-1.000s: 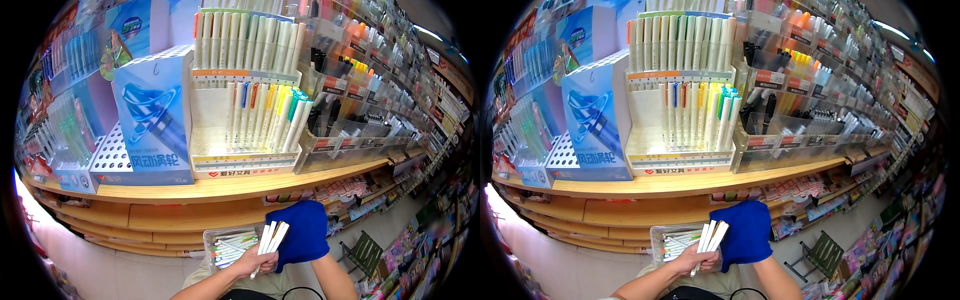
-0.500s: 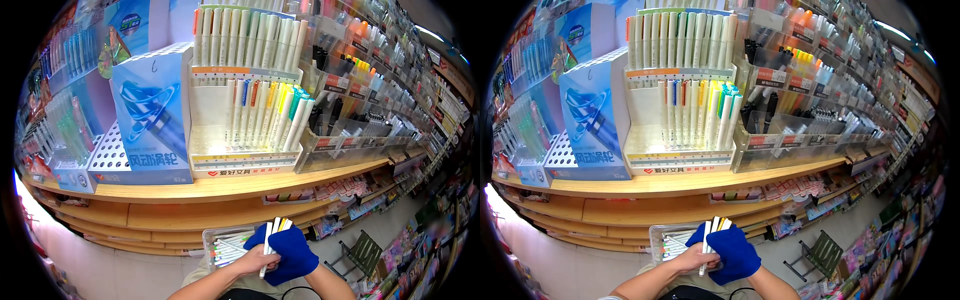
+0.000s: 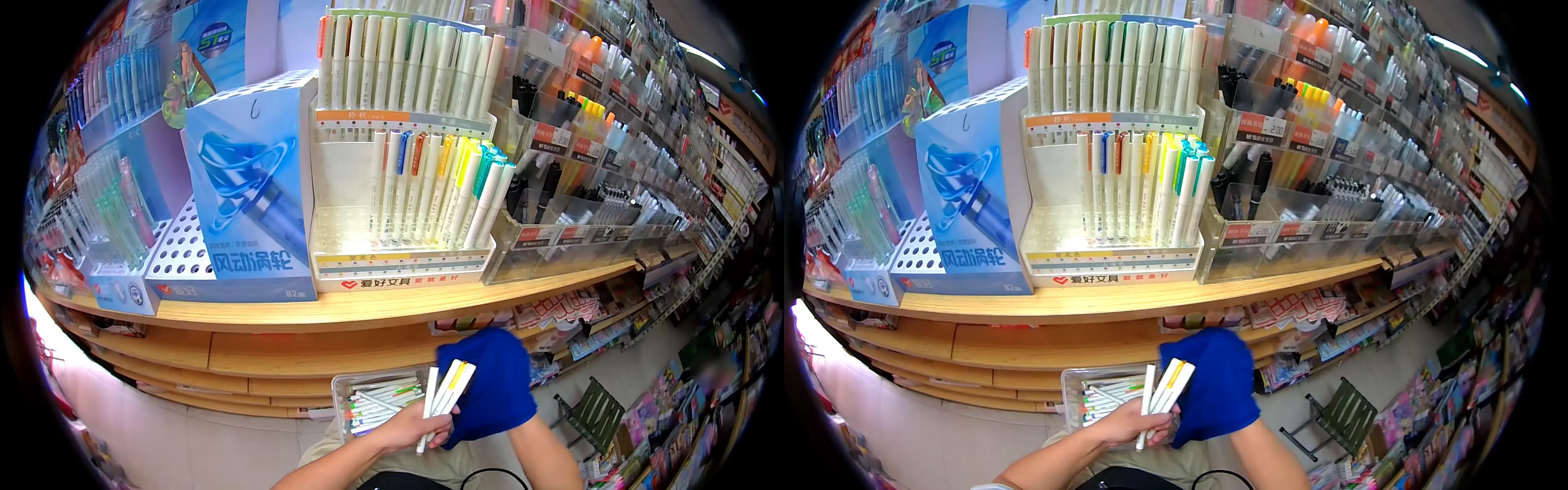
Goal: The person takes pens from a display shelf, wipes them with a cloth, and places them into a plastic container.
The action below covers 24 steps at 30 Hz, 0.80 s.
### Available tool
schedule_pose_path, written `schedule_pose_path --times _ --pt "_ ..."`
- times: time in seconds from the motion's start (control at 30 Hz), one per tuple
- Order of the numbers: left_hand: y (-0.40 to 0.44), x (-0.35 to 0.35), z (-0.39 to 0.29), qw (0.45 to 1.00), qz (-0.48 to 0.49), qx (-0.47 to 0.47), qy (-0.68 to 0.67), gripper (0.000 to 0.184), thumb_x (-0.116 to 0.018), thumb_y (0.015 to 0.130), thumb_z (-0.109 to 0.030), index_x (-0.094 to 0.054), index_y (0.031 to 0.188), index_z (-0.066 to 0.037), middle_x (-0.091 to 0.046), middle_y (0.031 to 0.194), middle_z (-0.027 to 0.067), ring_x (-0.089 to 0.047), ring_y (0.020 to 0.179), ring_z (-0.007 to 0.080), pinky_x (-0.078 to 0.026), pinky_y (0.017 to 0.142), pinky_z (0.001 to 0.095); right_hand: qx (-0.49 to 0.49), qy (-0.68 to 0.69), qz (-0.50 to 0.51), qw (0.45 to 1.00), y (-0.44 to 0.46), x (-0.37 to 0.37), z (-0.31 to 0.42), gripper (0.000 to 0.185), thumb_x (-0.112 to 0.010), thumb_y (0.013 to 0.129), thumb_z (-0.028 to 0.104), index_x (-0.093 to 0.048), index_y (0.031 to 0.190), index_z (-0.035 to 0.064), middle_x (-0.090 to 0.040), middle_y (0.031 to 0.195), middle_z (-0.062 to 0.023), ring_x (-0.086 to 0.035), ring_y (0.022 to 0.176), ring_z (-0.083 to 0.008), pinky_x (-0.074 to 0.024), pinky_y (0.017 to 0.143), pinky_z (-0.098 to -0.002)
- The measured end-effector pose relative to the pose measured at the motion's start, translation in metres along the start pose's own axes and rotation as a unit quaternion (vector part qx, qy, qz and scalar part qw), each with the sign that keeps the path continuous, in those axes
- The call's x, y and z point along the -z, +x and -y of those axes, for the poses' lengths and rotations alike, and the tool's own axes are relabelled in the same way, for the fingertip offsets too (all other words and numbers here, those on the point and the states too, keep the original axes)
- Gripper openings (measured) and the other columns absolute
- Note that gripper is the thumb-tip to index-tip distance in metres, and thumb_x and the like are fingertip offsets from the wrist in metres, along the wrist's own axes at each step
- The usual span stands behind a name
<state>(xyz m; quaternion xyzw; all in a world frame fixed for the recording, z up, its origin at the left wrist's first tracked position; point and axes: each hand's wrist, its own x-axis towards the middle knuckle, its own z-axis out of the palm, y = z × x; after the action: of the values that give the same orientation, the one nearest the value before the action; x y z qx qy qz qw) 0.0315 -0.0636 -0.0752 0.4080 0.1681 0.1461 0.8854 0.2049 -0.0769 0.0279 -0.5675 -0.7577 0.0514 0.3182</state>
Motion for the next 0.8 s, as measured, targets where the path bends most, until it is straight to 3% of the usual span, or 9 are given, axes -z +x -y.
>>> schedule_pose_path --times 0.1,0.23,0.33,0.4,0.43,0.63,0.67,0.77,0.8 --pt "-0.006 0.004 0.003 0.999 0.0 -0.003 -0.033 0.018 -0.049 0.095 -0.012 -0.044 0.109 -0.001 -0.046 0.067 0.003 -0.048 0.059 0.0121 -0.039 0.051 0.0247 0.015 -0.066 -0.041 0.997 0.0 0.006 -0.009 0.034 -0.076 0.055 0.021 -0.067 0.086 0.0099 -0.063 0.084 -0.0109 -0.06 0.076 -0.0308 -0.0468 0.068 -0.0367" --pt "-0.004 0.009 0.003 0.997 0.004 -0.025 -0.068 0.019 -0.052 0.093 -0.008 -0.044 0.11 -0.002 -0.046 0.07 0.0032 -0.049 0.06 0.0127 -0.04 0.052 0.0245 0.045 0.05 0.019 0.998 -0.012 -0.022 -0.032 0.025 -0.066 0.072 0.014 -0.066 0.096 0.009 -0.063 0.089 -0.0094 -0.061 0.081 -0.0264 -0.0485 0.073 -0.0356" --pt "0.005 0.01 0.011 0.998 -0.041 -0.044 0.018 0.019 -0.051 0.091 -0.005 -0.043 0.108 -0.002 -0.05 0.073 0.0038 -0.051 0.062 0.0116 -0.042 0.053 0.0245 -0.155 0.388 0.083 0.905 -0.059 -0.082 -0.037 0.022 -0.057 0.082 0.007 -0.062 0.103 0.0035 -0.064 0.096 -0.0079 -0.062 0.082 -0.017 -0.0498 0.074 -0.0324" --pt "0.01 0.004 0.013 0.987 -0.104 -0.047 0.111 0.023 -0.052 0.088 -0.001 -0.041 0.108 0.0 -0.054 0.079 0.0049 -0.053 0.064 0.0102 -0.045 0.055 0.0246 -0.22 0.384 0.172 0.88 -0.06 -0.065 -0.01 0.028 -0.056 0.085 0.015 -0.058 0.109 0.0014 -0.064 0.099 -0.0074 -0.06 0.082 -0.0107 -0.0505 0.068 -0.0275" --pt "0.01 0.002 0.011 0.983 -0.096 -0.056 0.146 0.026 -0.052 0.087 -0.001 -0.04 0.11 0.001 -0.055 0.08 0.0051 -0.054 0.065 0.0099 -0.045 0.056 0.0245 -0.363 0.49 0.17 0.774 -0.052 -0.053 0.005 0.029 -0.055 0.085 0.017 -0.057 0.11 0.0017 -0.063 0.099 -0.0072 -0.06 0.08 -0.0103 -0.0503 0.065 -0.0264" --pt "0.008 0.002 0.002 0.936 -0.138 0.019 0.323 0.052 -0.062 0.085 -0.013 -0.034 0.127 -0.001 -0.056 0.102 0.0106 -0.059 0.077 0.0126 -0.05 0.068 0.0258 -0.114 0.376 0.064 0.917 -0.035 -0.045 0.013 0.027 -0.06 0.075 0.011 -0.062 0.102 0.0063 -0.064 0.093 -0.0094 -0.062 0.083 -0.0224 -0.0492 0.071 -0.0321" --pt "0.007 0.002 0.013 0.893 -0.163 -0.167 0.385 0.057 -0.067 0.083 -0.021 -0.037 0.127 0.0 -0.054 0.114 0.0138 -0.06 0.083 0.0165 -0.05 0.078 0.0299 -0.088 0.343 0.056 0.933 -0.035 -0.045 0.01 0.026 -0.059 0.075 0.01 -0.062 0.1 0.0066 -0.063 0.093 -0.0096 -0.061 0.083 -0.0239 -0.0486 0.072 -0.0328" --pt "-0.008 0.002 -0.007 0.868 -0.099 -0.197 0.445 0.052 -0.064 0.086 -0.023 -0.041 0.122 0.006 -0.057 0.111 0.0162 -0.06 0.089 0.0179 -0.048 0.081 0.0332 -0.078 0.3 0.062 0.949 -0.03 -0.037 0.009 0.013 -0.056 0.081 0.01 -0.062 0.091 0.0044 -0.062 0.085 -0.0081 -0.06 0.077 -0.0205 -0.0467 0.07 -0.031" --pt "-0.016 0.007 -0.021 0.903 -0.114 -0.029 0.412 0.049 -0.066 0.085 -0.025 -0.046 0.122 0.001 -0.057 0.11 0.0124 -0.059 0.084 0.0151 -0.048 0.074 0.0302 -0.077 0.27 0.075 0.957 -0.028 -0.032 0.011 0.009 -0.056 0.083 0.011 -0.061 0.086 0.0042 -0.061 0.081 -0.0075 -0.059 0.073 -0.0207 -0.0461 0.067 -0.0311"
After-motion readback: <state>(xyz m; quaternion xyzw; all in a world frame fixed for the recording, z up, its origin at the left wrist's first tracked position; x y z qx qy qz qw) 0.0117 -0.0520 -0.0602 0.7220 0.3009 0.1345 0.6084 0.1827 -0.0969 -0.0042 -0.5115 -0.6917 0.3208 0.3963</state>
